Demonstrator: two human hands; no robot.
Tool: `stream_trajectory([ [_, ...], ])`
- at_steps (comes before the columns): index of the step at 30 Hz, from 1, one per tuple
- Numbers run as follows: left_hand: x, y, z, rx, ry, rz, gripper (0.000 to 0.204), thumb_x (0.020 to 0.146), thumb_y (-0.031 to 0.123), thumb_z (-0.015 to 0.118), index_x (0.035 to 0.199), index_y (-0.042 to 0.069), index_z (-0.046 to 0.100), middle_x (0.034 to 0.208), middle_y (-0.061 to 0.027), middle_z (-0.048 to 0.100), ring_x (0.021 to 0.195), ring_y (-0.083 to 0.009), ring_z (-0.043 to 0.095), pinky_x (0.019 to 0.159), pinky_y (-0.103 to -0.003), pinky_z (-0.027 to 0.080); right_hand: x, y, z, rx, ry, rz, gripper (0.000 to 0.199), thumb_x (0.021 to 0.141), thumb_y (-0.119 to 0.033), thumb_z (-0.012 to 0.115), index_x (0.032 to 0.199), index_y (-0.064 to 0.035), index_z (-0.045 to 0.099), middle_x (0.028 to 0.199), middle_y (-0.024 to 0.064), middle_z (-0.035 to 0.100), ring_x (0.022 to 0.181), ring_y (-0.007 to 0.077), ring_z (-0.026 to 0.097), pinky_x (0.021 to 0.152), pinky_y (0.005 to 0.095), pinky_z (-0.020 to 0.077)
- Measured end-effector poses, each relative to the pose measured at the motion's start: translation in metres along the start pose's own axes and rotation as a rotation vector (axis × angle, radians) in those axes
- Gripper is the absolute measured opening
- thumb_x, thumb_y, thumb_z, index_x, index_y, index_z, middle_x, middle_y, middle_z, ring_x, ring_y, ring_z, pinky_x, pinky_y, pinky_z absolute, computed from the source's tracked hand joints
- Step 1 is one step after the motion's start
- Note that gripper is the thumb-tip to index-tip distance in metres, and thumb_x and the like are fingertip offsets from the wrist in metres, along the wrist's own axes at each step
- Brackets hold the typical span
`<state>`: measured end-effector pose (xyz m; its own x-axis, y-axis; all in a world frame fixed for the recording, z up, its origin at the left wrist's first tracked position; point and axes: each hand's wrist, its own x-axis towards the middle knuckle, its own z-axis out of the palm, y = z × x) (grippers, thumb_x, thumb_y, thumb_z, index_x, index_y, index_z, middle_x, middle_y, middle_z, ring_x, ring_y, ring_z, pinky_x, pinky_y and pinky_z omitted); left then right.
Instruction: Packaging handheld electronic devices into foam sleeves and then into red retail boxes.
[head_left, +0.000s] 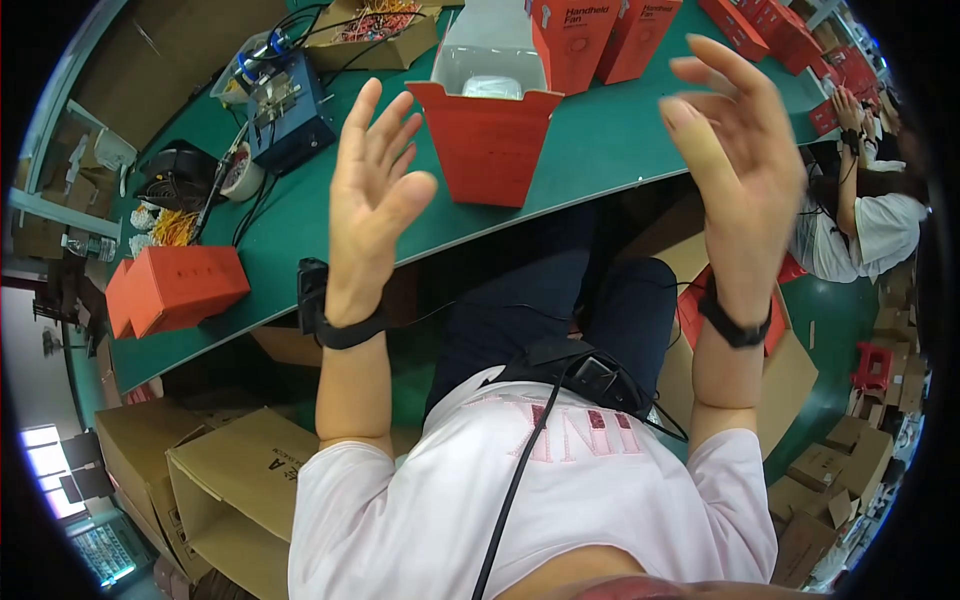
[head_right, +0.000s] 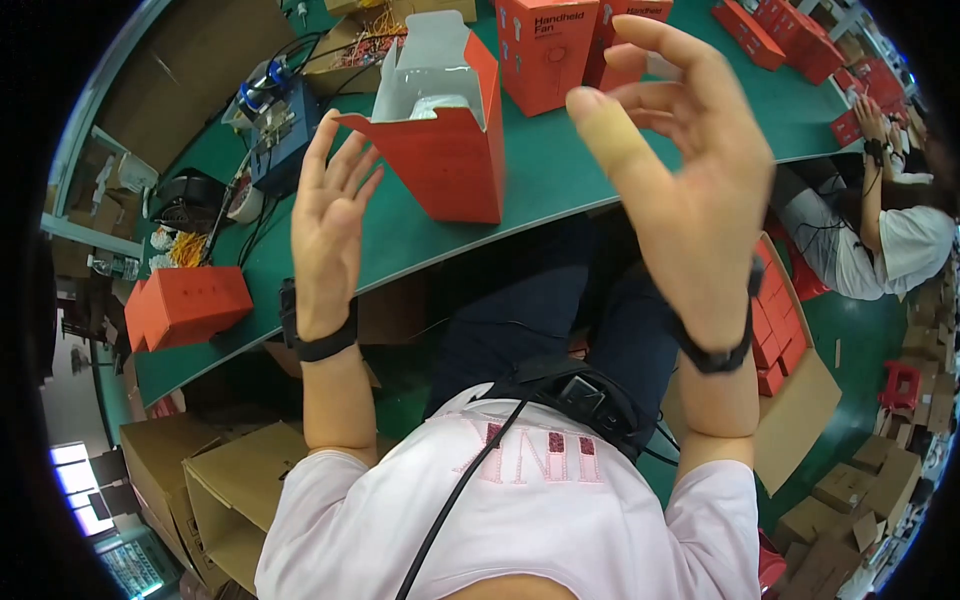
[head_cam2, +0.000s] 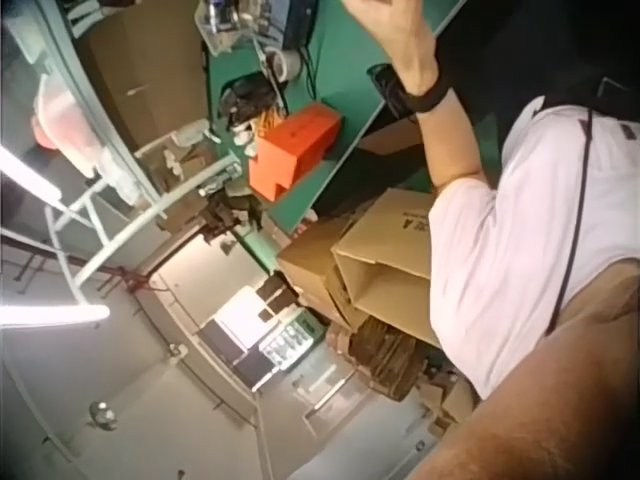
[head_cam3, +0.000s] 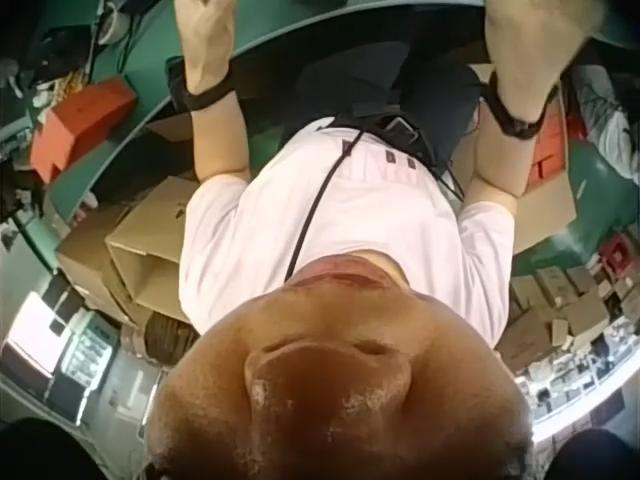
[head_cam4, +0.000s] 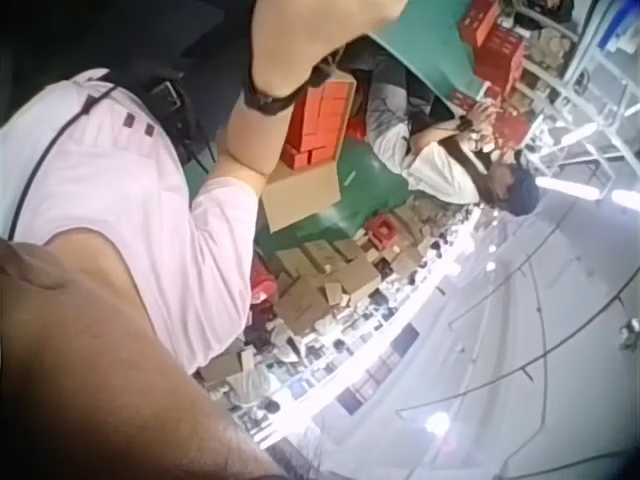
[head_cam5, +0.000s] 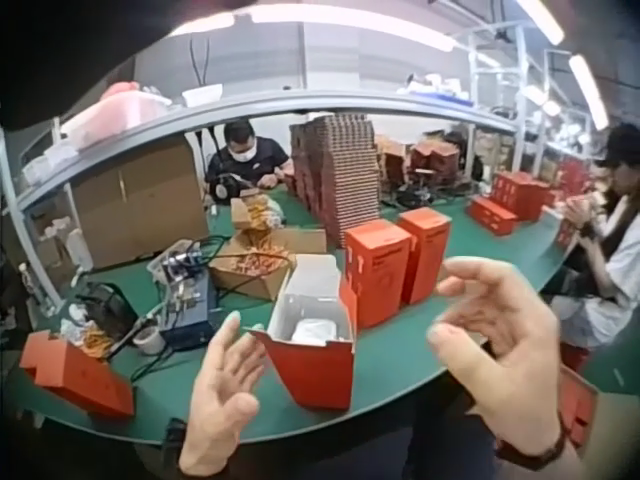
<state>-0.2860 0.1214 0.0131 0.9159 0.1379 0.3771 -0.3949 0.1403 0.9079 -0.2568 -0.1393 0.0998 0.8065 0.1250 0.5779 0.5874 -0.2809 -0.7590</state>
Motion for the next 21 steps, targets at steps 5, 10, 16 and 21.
stream_trajectory([
  [5,0.030,-0.017,0.009,0.256,-0.018,0.231,0.105,0.076,0.027,0.086,0.156,0.005,0.022,0.156,-0.0232,0.032,0.147,-0.0351,0.031,0.120,-0.047,0.022,0.018,0.054,0.038,0.194,-0.163,-0.046,0.062,0.081,-0.030,0.082,0.135,-0.0111,0.059,0.131,0.0167,0.055,0.117,0.0265,0.058,0.098,0.0372,0.0467],
  [10,0.055,-0.014,0.005,0.076,-0.163,0.231,0.103,0.079,0.028,0.079,0.158,0.005,0.017,0.155,-0.0208,0.035,0.145,-0.0316,0.033,0.119,-0.044,0.022,0.037,0.057,0.042,-0.112,-0.283,-0.346,0.070,0.075,-0.042,0.082,0.136,-0.0147,0.060,0.142,0.0150,0.049,0.131,0.0310,0.048,0.105,0.0422,0.0411],
  [16,0.074,-0.003,-0.013,0.170,-0.396,0.154,0.102,0.073,0.025,0.084,0.156,0.004,0.027,0.151,-0.0175,0.043,0.140,-0.0298,0.041,0.118,-0.041,0.027,0.044,0.044,0.041,-0.241,-0.343,-0.532,0.070,0.067,-0.037,0.088,0.129,-0.0137,0.065,0.137,0.0137,0.051,0.120,0.0314,0.053,0.101,0.0438,0.0447],
  [21,0.075,-0.007,-0.005,0.080,-0.417,0.126,0.093,0.073,0.019,0.086,0.151,0.007,0.036,0.146,-0.0145,0.046,0.138,-0.0275,0.044,0.116,-0.039,0.031,0.065,0.037,0.040,-0.446,-0.500,-0.817,0.053,0.064,-0.038,0.087,0.105,-0.0087,0.068,0.112,0.0106,0.060,0.108,0.0310,0.054,0.091,0.0422,0.0478],
])
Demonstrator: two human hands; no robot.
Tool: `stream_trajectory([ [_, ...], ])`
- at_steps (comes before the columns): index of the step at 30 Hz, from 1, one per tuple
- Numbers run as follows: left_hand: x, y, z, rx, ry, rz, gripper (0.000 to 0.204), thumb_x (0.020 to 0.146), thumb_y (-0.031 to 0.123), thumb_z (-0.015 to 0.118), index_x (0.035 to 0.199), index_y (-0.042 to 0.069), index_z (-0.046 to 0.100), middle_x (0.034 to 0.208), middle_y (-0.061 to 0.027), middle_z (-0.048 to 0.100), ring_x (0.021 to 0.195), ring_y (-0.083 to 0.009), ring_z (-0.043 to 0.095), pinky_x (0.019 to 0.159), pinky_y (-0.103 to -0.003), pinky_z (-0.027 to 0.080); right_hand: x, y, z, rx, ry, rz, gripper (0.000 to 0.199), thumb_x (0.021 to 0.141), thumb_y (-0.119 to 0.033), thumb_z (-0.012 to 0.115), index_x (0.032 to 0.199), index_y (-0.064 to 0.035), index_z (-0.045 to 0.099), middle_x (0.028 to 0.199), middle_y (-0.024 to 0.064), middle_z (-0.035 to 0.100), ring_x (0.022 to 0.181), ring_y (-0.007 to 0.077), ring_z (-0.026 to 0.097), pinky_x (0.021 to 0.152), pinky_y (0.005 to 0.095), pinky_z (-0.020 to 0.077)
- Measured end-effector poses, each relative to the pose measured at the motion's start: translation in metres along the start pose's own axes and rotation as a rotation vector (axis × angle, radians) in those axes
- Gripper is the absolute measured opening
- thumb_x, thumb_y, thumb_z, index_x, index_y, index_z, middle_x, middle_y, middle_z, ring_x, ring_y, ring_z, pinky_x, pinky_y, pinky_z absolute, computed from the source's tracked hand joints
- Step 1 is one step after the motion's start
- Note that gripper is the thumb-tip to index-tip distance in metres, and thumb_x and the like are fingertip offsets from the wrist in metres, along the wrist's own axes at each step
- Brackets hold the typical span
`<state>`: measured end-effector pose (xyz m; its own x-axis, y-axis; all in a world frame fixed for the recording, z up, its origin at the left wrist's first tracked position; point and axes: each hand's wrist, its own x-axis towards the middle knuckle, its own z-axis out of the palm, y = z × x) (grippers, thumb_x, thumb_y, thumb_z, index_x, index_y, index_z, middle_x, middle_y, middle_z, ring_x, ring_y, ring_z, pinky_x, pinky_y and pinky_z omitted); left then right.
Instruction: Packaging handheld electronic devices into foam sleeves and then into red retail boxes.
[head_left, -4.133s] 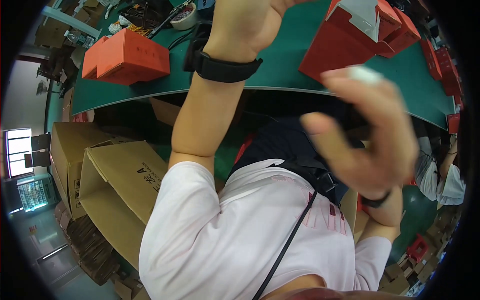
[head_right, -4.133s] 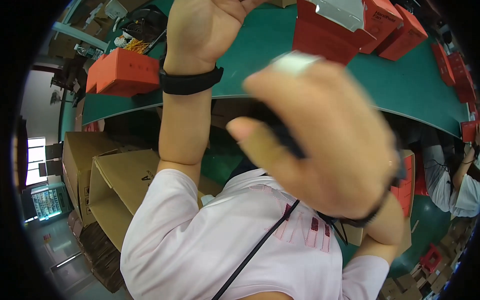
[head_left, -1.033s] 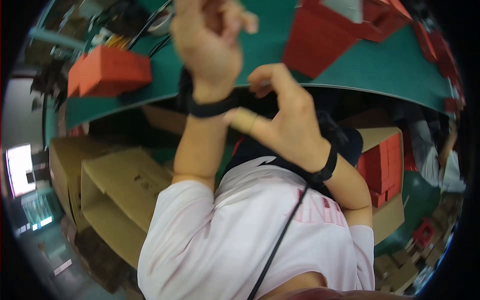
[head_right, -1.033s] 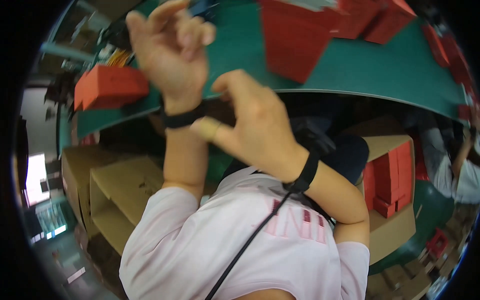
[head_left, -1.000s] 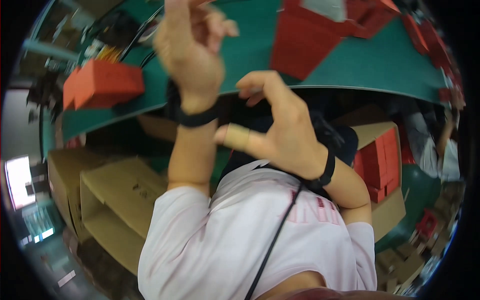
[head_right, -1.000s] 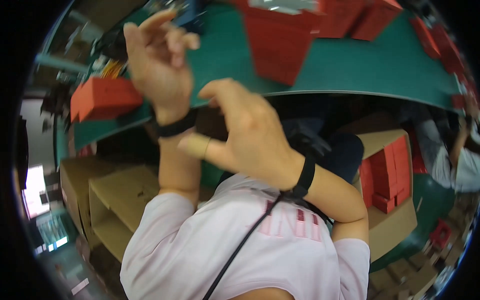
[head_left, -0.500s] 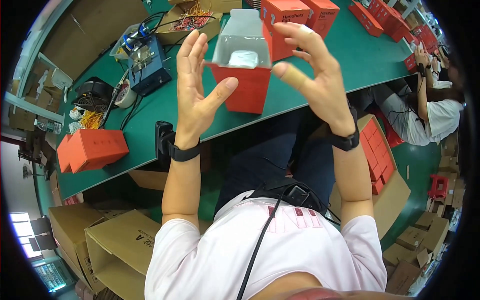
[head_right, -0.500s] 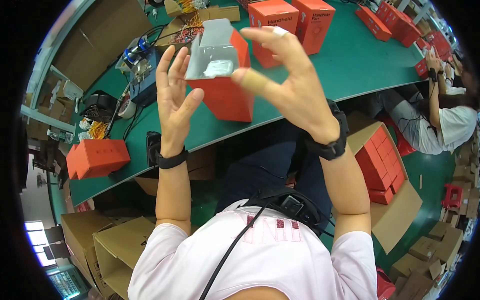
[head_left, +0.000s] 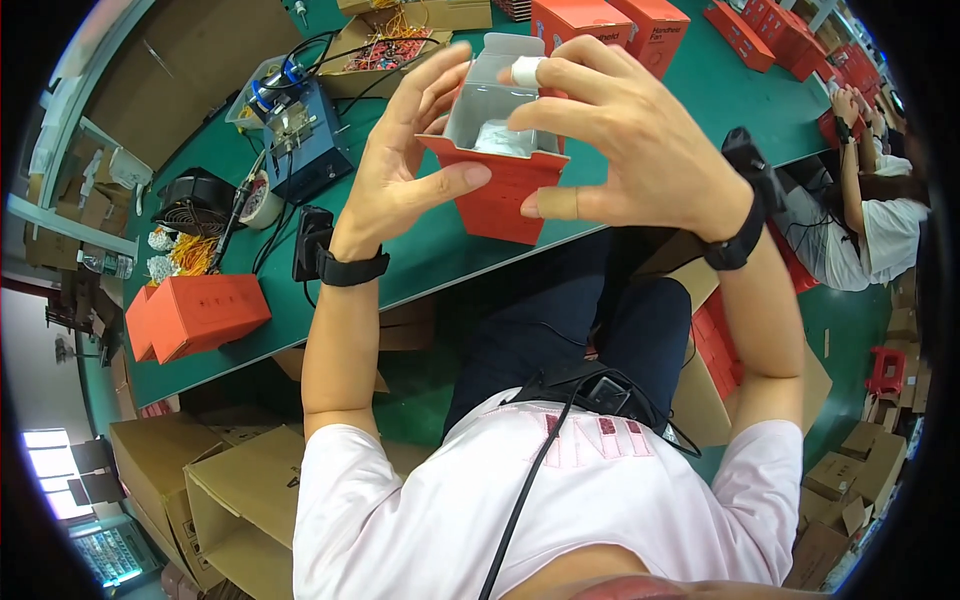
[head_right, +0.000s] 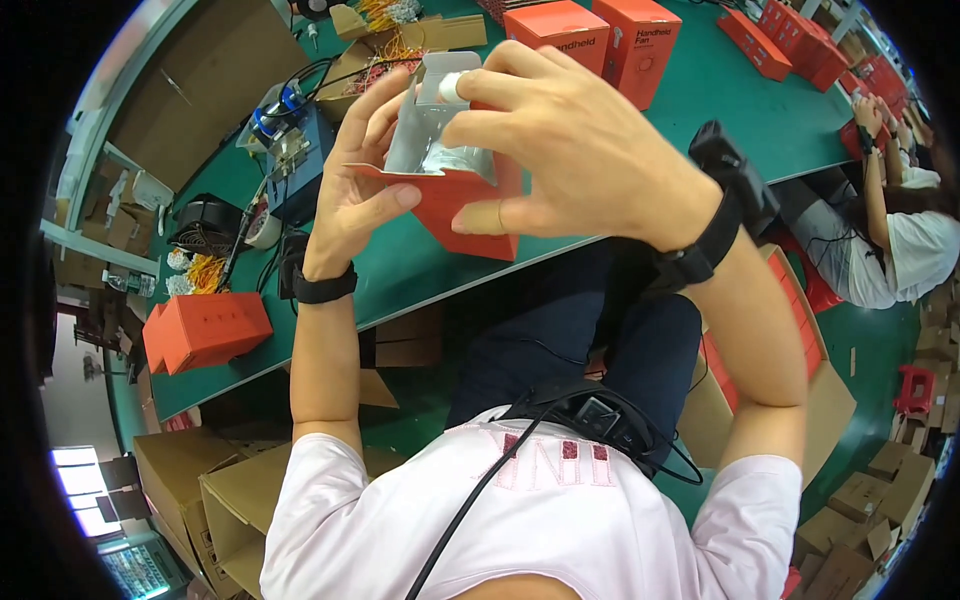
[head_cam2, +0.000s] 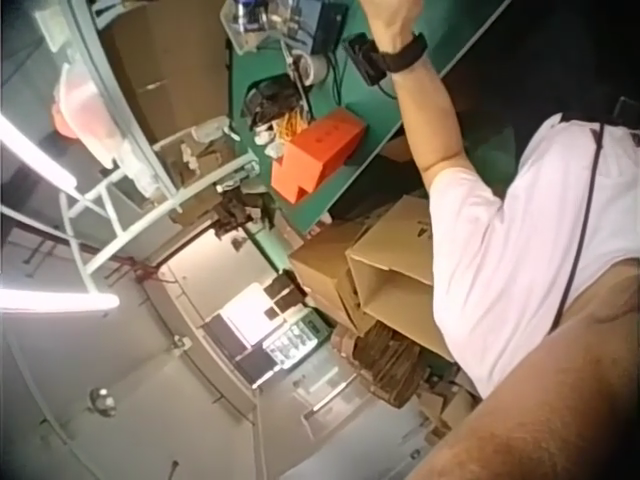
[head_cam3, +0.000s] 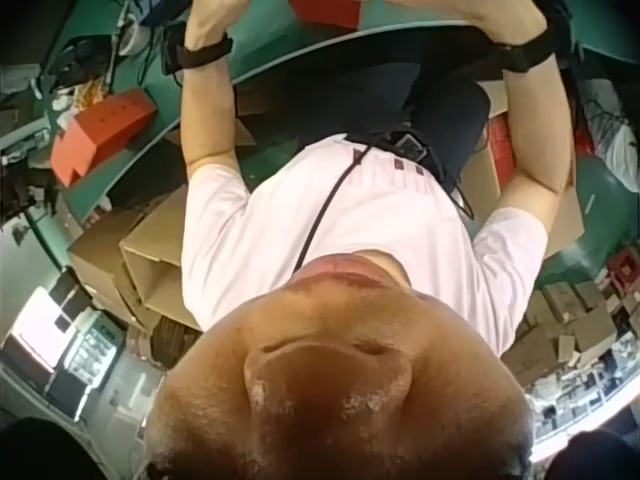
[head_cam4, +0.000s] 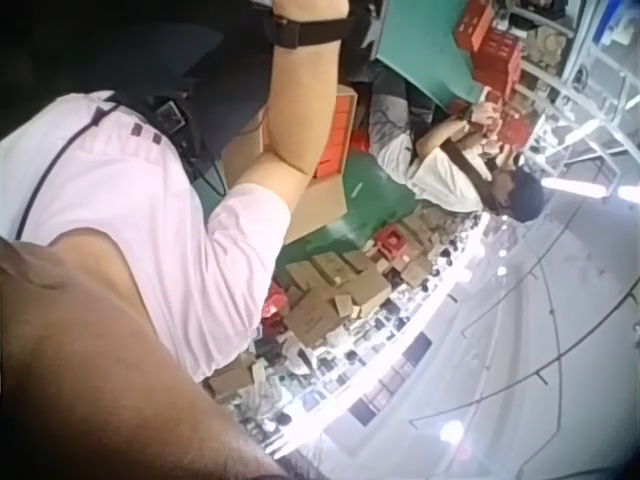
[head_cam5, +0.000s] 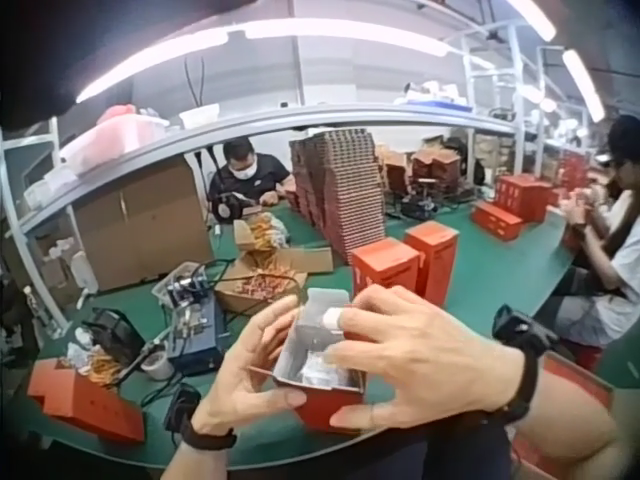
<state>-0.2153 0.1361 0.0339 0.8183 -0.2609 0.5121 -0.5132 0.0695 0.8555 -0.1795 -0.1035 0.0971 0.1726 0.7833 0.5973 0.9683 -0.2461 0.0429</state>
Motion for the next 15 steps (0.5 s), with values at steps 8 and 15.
stream_trajectory([
  [8,0.012,0.018,-0.023,0.213,-0.118,-0.019,0.052,0.076,0.017,0.088,0.115,0.008,0.055,0.132,-0.0108,0.052,0.119,-0.0219,0.056,0.101,-0.035,0.047,-0.001,-0.003,-0.013,0.046,-0.090,0.424,0.031,0.083,-0.027,0.079,0.094,-0.0002,0.066,0.091,0.0099,0.058,0.084,0.0251,0.059,0.070,0.0352,0.0484],
  [15,-0.010,-0.007,0.030,0.115,0.359,0.143,0.065,0.084,0.009,0.074,0.138,0.004,0.037,0.136,-0.0183,0.052,0.119,-0.0218,0.056,0.103,-0.036,0.046,-0.001,-0.027,0.036,-0.022,0.522,0.593,0.076,0.078,-0.018,0.081,0.142,-0.0042,0.043,0.098,0.0153,0.062,0.084,0.0296,0.064,0.078,0.0368,0.0541],
])
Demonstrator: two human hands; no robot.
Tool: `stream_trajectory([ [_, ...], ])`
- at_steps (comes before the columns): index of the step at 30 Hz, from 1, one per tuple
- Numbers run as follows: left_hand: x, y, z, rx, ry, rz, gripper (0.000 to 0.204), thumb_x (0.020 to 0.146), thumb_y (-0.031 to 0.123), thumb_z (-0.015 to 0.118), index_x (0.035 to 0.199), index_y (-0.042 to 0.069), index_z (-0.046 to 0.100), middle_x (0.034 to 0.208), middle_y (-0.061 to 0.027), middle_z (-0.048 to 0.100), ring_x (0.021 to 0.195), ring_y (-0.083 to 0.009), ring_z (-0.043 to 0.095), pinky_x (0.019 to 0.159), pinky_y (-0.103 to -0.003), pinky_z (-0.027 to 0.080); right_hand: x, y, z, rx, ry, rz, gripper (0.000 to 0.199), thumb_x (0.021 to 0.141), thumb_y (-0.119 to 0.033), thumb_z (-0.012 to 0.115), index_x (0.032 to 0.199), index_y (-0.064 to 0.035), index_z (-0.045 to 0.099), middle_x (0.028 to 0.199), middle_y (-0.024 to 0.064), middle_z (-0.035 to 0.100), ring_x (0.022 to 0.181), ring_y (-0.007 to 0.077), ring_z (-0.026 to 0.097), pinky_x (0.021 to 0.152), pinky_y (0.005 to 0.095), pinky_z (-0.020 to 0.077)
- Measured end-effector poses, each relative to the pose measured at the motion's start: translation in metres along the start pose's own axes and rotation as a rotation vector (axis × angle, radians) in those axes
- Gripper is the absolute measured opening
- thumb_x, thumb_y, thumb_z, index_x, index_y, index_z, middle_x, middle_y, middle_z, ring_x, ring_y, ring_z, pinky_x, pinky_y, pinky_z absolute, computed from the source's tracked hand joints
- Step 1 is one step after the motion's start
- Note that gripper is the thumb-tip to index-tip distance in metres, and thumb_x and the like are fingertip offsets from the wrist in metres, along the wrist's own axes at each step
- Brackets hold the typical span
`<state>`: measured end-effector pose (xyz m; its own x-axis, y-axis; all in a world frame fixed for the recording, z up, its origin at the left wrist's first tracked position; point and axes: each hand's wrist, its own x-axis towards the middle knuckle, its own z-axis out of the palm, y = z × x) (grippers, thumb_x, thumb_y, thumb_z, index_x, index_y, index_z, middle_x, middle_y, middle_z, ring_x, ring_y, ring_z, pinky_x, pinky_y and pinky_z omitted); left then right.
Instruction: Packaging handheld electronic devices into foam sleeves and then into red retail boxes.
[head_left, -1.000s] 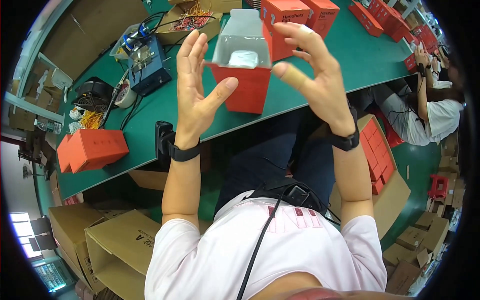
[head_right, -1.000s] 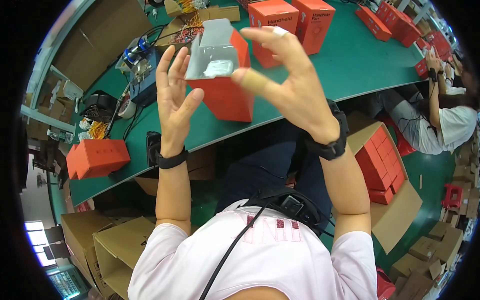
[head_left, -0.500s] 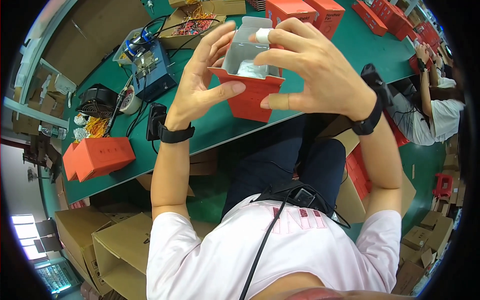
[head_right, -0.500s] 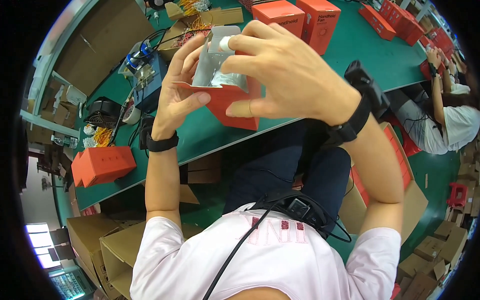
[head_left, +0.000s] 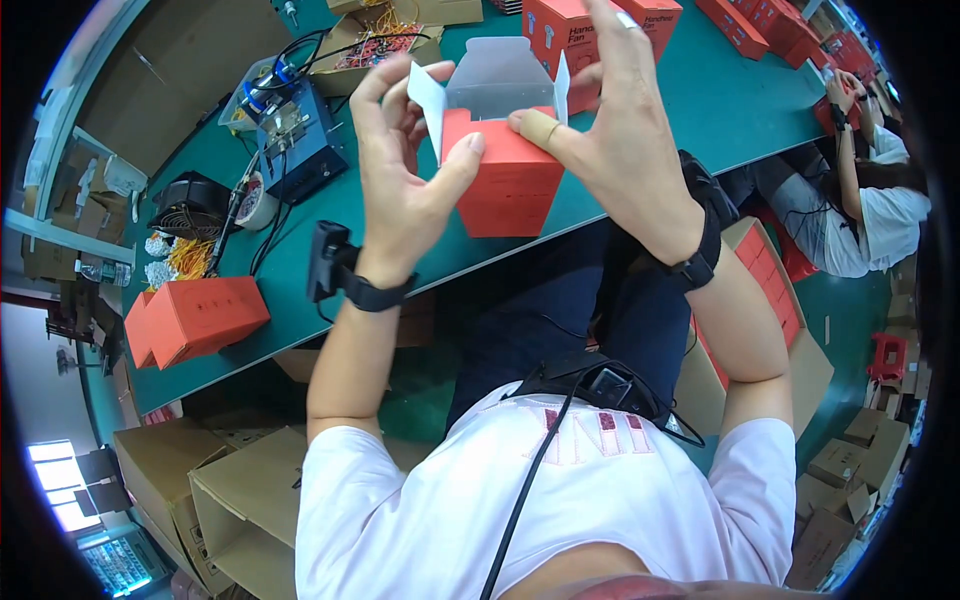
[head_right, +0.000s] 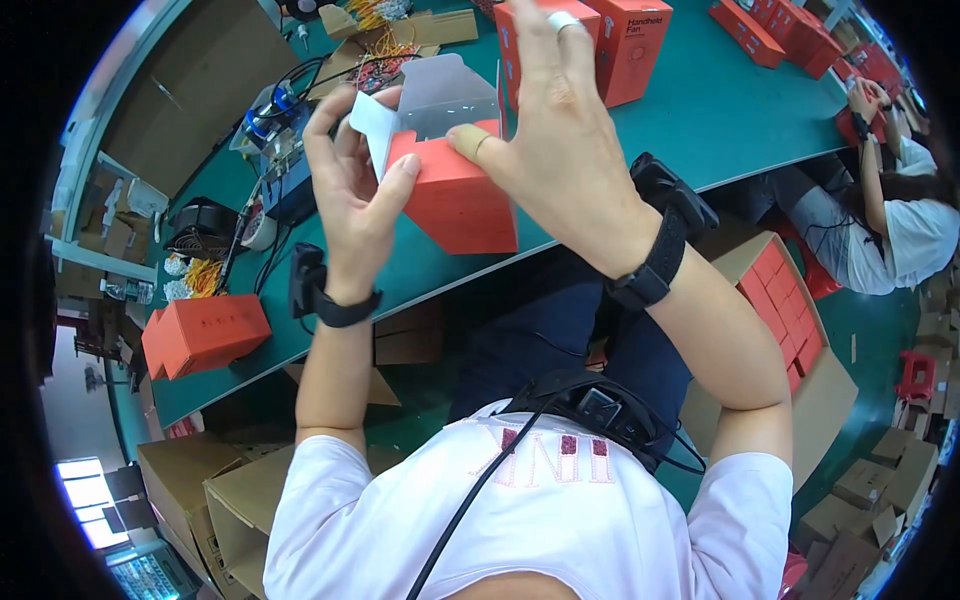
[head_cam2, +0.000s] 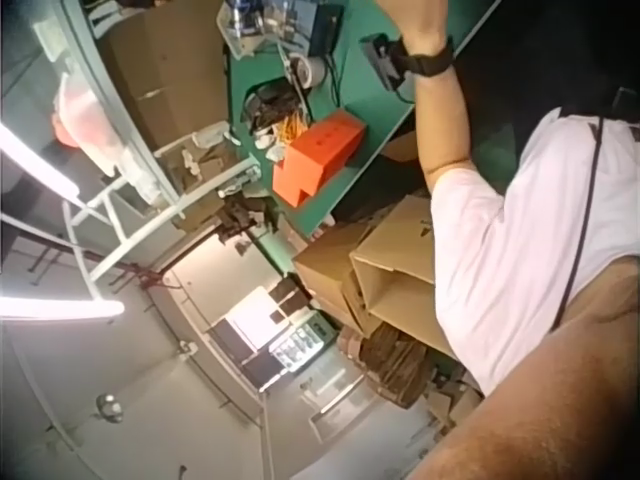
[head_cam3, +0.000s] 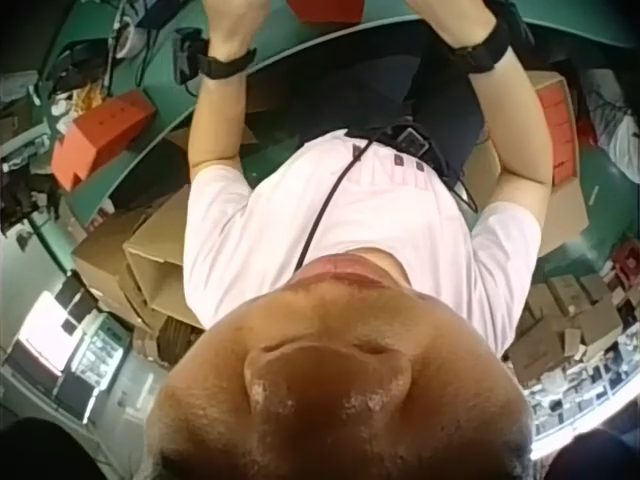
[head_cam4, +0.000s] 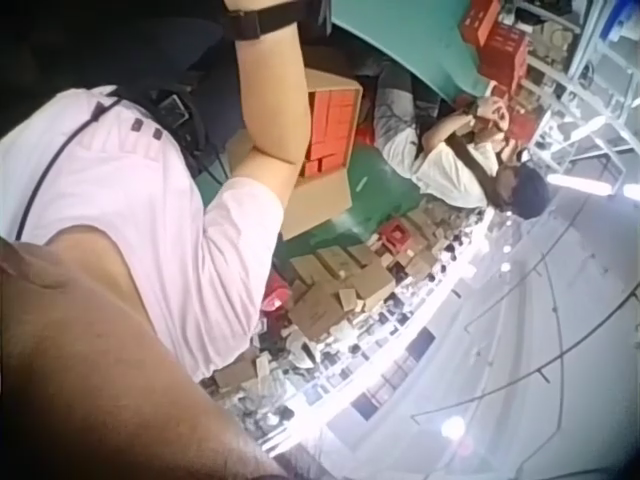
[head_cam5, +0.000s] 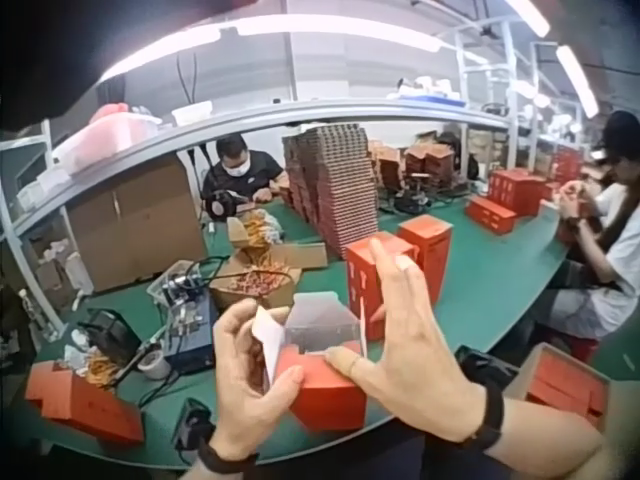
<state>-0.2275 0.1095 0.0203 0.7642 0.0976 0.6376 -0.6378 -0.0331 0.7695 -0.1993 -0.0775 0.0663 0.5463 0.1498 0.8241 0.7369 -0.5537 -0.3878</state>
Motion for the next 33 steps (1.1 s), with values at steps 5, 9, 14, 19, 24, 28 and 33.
stream_trajectory([
  [5,-0.012,-0.007,0.004,0.061,0.069,0.017,0.068,0.086,0.012,0.072,0.145,0.003,0.040,0.142,-0.0158,0.052,0.127,-0.0242,0.055,0.106,-0.038,0.045,-0.017,0.003,0.008,0.223,-0.087,0.128,0.040,0.085,-0.017,0.078,0.119,0.0003,0.067,0.120,0.0134,0.066,0.095,0.0212,0.065,0.082,0.0307,0.0526],
  [9,-0.010,-0.004,0.007,-0.005,0.088,-0.015,0.064,0.086,0.013,0.075,0.144,0.002,0.048,0.140,-0.0135,0.056,0.125,-0.0238,0.057,0.106,-0.037,0.045,-0.023,0.019,0.009,0.080,-0.132,-0.176,0.031,0.090,-0.011,0.073,0.118,0.0010,0.070,0.126,0.0168,0.065,0.103,0.0256,0.067,0.091,0.0321,0.0526],
  [14,-0.009,-0.009,-0.008,0.094,-0.037,0.017,0.053,0.087,0.011,0.075,0.136,0.002,0.058,0.140,-0.0131,0.055,0.124,-0.0222,0.057,0.103,-0.035,0.047,0.012,0.018,0.020,0.373,-0.224,0.175,0.023,0.097,-0.015,0.065,0.113,0.0014,0.061,0.109,0.0098,0.069,0.085,0.0150,0.066,0.082,0.0267,0.0545],
  [19,-0.006,-0.006,-0.017,0.033,-0.238,-0.080,0.047,0.086,0.017,0.078,0.127,0.000,0.062,0.134,-0.0120,0.056,0.122,-0.0218,0.058,0.102,-0.035,0.047,0.010,0.029,0.020,0.546,-0.492,0.061,0.026,0.098,-0.018,0.065,0.116,-0.0005,0.068,0.105,0.0107,0.073,0.095,0.0169,0.067,0.088,0.0294,0.0539],
  [24,-0.018,-0.012,-0.004,-0.077,-0.056,-0.142,0.075,0.078,0.025,0.087,0.138,0.002,0.049,0.132,-0.0126,0.057,0.121,-0.0230,0.059,0.104,-0.037,0.047,0.007,0.024,0.005,0.373,-0.485,-0.024,0.031,0.095,-0.020,0.068,0.122,-0.0049,0.070,0.113,0.0105,0.074,0.099,0.0164,0.069,0.090,0.0281,0.0539],
  [28,-0.017,-0.016,-0.004,0.028,-0.096,-0.153,0.093,0.071,0.028,0.092,0.145,0.002,0.042,0.137,-0.0150,0.056,0.125,-0.0261,0.058,0.104,-0.040,0.048,0.017,0.032,0.006,0.391,-0.558,0.061,0.031,0.095,-0.017,0.069,0.123,-0.0052,0.070,0.108,0.0096,0.075,0.093,0.0169,0.071,0.083,0.0272,0.0559],
  [33,-0.019,-0.012,-0.009,0.032,-0.101,-0.220,0.097,0.069,0.026,0.093,0.147,0.001,0.040,0.137,-0.0153,0.057,0.126,-0.0267,0.057,0.106,-0.041,0.048,0.016,0.020,0.003,0.419,-0.617,-0.005,0.035,0.094,-0.019,0.069,0.127,-0.0062,0.068,0.117,0.0145,0.071,0.103,0.0226,0.069,0.091,0.0325,0.0535],
])
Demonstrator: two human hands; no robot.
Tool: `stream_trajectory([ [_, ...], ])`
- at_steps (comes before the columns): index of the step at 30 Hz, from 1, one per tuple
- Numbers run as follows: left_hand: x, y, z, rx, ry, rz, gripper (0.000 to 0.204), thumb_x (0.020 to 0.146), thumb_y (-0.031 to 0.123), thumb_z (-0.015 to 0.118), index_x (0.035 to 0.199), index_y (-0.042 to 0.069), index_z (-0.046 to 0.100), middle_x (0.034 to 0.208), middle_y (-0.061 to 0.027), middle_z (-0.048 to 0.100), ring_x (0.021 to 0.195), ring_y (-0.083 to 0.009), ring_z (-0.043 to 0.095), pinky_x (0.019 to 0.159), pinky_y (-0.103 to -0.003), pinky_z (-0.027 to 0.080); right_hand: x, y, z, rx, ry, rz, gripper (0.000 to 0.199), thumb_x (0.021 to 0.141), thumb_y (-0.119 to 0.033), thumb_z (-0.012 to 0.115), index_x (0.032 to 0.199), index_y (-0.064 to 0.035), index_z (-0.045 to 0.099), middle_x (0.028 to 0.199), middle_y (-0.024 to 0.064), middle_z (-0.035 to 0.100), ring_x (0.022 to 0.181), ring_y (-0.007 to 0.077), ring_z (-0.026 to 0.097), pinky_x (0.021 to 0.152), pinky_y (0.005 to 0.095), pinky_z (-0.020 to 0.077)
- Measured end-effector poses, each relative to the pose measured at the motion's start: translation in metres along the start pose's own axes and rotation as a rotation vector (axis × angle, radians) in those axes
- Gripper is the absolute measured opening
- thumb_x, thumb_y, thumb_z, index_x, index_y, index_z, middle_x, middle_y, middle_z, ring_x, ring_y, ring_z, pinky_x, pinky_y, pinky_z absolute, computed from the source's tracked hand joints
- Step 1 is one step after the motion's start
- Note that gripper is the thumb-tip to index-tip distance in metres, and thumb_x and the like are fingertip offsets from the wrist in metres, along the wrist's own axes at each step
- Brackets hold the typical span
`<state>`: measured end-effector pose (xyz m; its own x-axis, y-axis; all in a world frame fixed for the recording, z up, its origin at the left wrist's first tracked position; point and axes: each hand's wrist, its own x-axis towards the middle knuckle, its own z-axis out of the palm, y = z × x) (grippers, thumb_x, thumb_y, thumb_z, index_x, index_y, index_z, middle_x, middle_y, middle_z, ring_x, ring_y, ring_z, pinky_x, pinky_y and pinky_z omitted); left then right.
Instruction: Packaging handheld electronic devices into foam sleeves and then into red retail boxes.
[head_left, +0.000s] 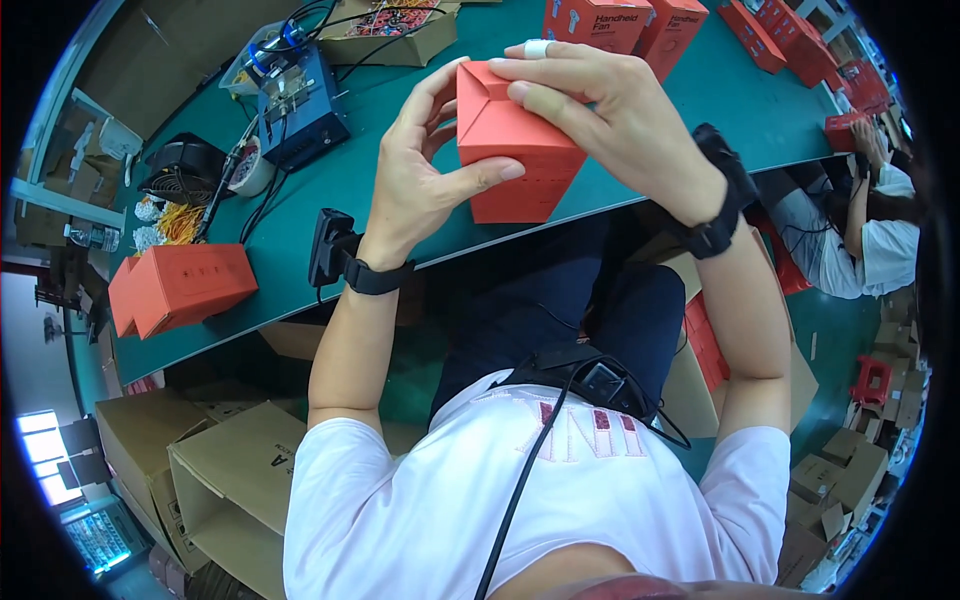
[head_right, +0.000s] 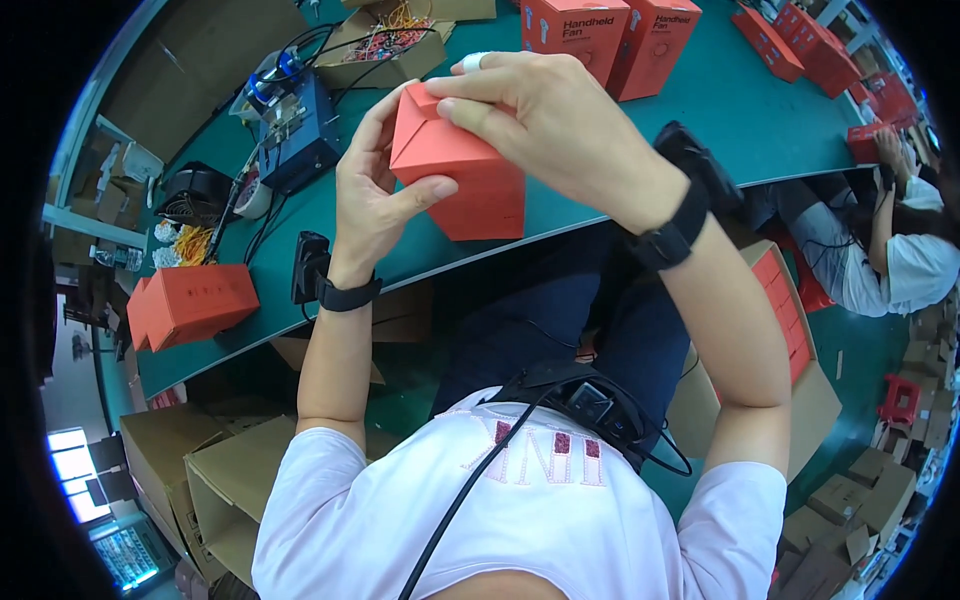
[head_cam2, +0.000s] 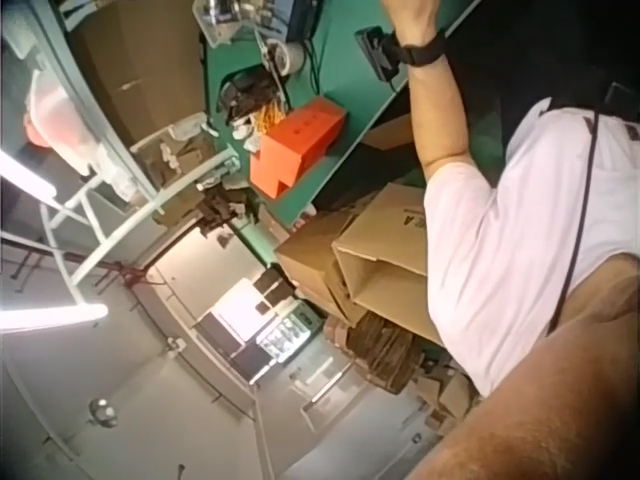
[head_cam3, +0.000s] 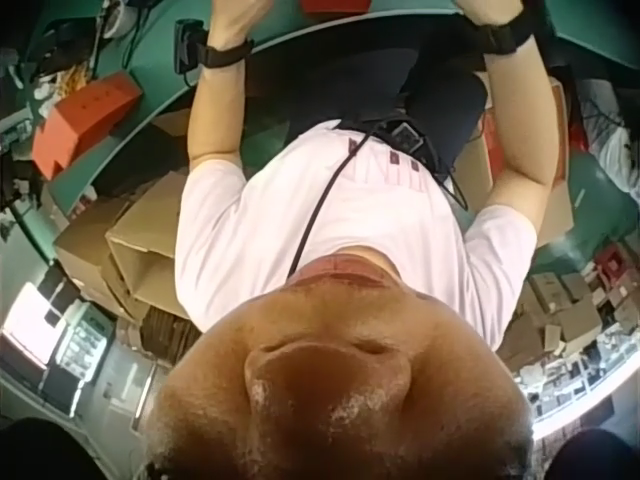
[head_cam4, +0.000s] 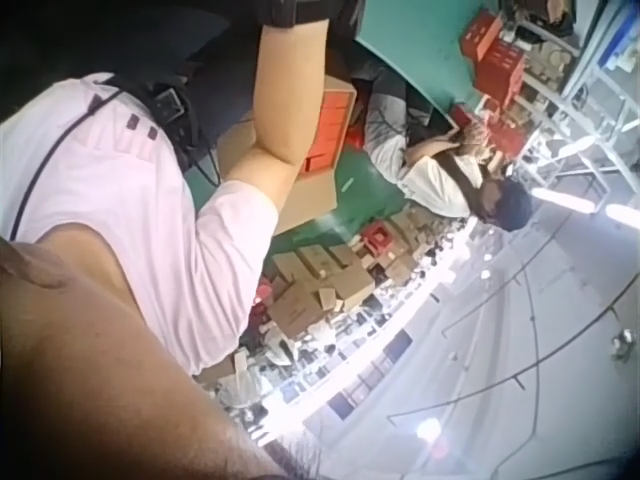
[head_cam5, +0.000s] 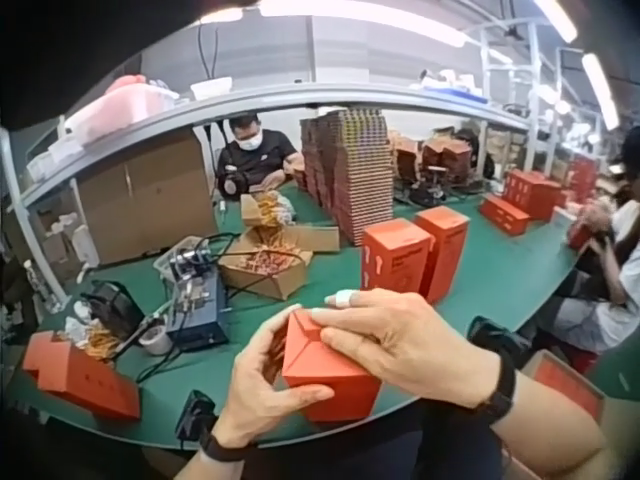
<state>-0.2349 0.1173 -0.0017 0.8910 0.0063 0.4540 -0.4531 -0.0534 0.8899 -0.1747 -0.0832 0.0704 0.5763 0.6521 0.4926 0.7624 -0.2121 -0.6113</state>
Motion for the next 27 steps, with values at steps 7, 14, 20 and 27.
stream_trajectory([
  [7,-0.009,-0.008,-0.009,-0.207,0.015,-0.152,0.074,0.079,0.015,0.085,0.141,0.002,0.048,0.130,-0.0129,0.062,0.121,-0.0223,0.061,0.104,-0.038,0.048,-0.017,-0.014,-0.034,-0.287,-0.046,-0.221,0.114,0.065,-0.050,0.089,0.153,-0.0046,0.032,0.149,0.0237,0.044,0.139,0.0375,0.043,0.111,0.0425,0.0383],
  [14,-0.024,0.013,-0.043,-0.987,0.064,-0.661,0.059,0.100,0.050,0.054,0.140,0.008,0.051,0.136,-0.0102,0.060,0.120,-0.0243,0.062,0.102,-0.044,0.051,-0.050,-0.049,-0.017,-0.532,-0.151,-0.502,0.096,0.059,-0.036,0.088,0.145,-0.0284,0.047,0.151,0.0238,0.039,0.138,0.0414,0.041,0.114,0.0584,0.0335],
  [20,-0.078,0.045,-0.037,-1.446,0.076,-0.705,0.071,0.101,0.064,0.033,0.147,0.010,0.041,0.136,-0.0158,0.056,0.121,-0.0326,0.060,0.101,-0.050,0.051,0.002,-0.063,0.046,-0.332,-0.014,-0.730,0.072,0.068,-0.021,0.083,0.134,-0.0123,0.056,0.116,0.0137,0.058,0.107,0.0317,0.062,0.093,0.0430,0.0526],
  [27,-0.135,0.098,-0.073,0.536,0.464,-0.106,0.060,0.088,0.018,0.076,0.140,0.001,0.050,0.133,-0.0154,0.057,0.123,-0.0234,0.055,0.106,-0.036,0.043,0.093,-0.030,-0.031,-0.485,-0.112,0.043,0.082,0.069,-0.050,0.084,0.128,0.0008,0.058,0.120,0.0228,0.059,0.112,0.0393,0.056,0.099,0.0440,0.0457],
])
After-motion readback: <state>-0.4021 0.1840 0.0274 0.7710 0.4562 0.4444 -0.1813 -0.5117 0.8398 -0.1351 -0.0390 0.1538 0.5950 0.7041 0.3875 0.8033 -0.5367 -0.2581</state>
